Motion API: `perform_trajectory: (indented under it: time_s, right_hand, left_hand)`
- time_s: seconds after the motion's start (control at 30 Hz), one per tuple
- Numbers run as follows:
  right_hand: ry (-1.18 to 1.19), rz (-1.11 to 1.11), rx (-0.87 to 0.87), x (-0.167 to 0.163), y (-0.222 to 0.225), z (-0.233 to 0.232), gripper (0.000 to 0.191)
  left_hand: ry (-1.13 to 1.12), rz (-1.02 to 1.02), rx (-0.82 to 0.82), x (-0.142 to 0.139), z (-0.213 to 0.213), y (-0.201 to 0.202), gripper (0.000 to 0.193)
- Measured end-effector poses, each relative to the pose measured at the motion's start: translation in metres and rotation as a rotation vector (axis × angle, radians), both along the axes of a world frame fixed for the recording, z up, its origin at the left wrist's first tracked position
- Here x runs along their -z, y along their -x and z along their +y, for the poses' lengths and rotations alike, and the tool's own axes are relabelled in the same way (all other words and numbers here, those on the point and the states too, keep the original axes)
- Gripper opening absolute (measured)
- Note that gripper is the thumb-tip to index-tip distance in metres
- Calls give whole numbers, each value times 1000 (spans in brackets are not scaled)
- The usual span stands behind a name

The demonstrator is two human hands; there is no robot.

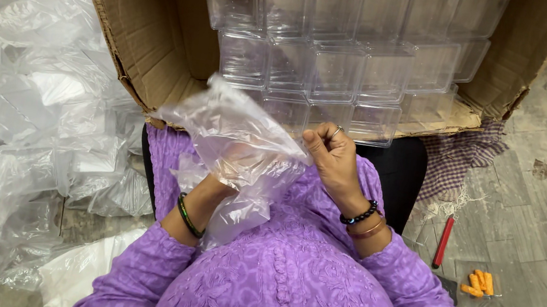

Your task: The person sits on the floor and packs clear plastic boxes into a large cardboard carton, placing plastic bags around the boxes and arranging them to fill the carton. They occasionally reposition boxes and press plastic packaging into place around the load.

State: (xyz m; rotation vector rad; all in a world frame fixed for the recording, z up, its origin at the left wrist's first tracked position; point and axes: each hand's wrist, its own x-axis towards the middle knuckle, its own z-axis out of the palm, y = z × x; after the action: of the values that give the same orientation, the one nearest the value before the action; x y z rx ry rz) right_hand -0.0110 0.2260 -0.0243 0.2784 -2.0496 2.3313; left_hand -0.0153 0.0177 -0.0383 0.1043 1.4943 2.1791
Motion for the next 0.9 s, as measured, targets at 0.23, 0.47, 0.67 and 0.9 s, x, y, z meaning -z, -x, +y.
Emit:
perform_trajectory:
  time_s: [0.23,0.47,0.67,0.9]
  right_hand:
    - [-210,143,-34,8,1,-3,27]
    - [76,-73,-128,6,9,5,20]
    - [157,24,-422,-11,7,20,13]
    - [461,-365,-351,14,10,2,13]
  left_hand:
    - [-4,-4,33,5,-6,-3,52]
    - [-3,10,-1,2,-1,-5,53]
    - [19,13,-14,7,0,-3,55]
    - [-24,-3,-65,20,-5,-13,57]
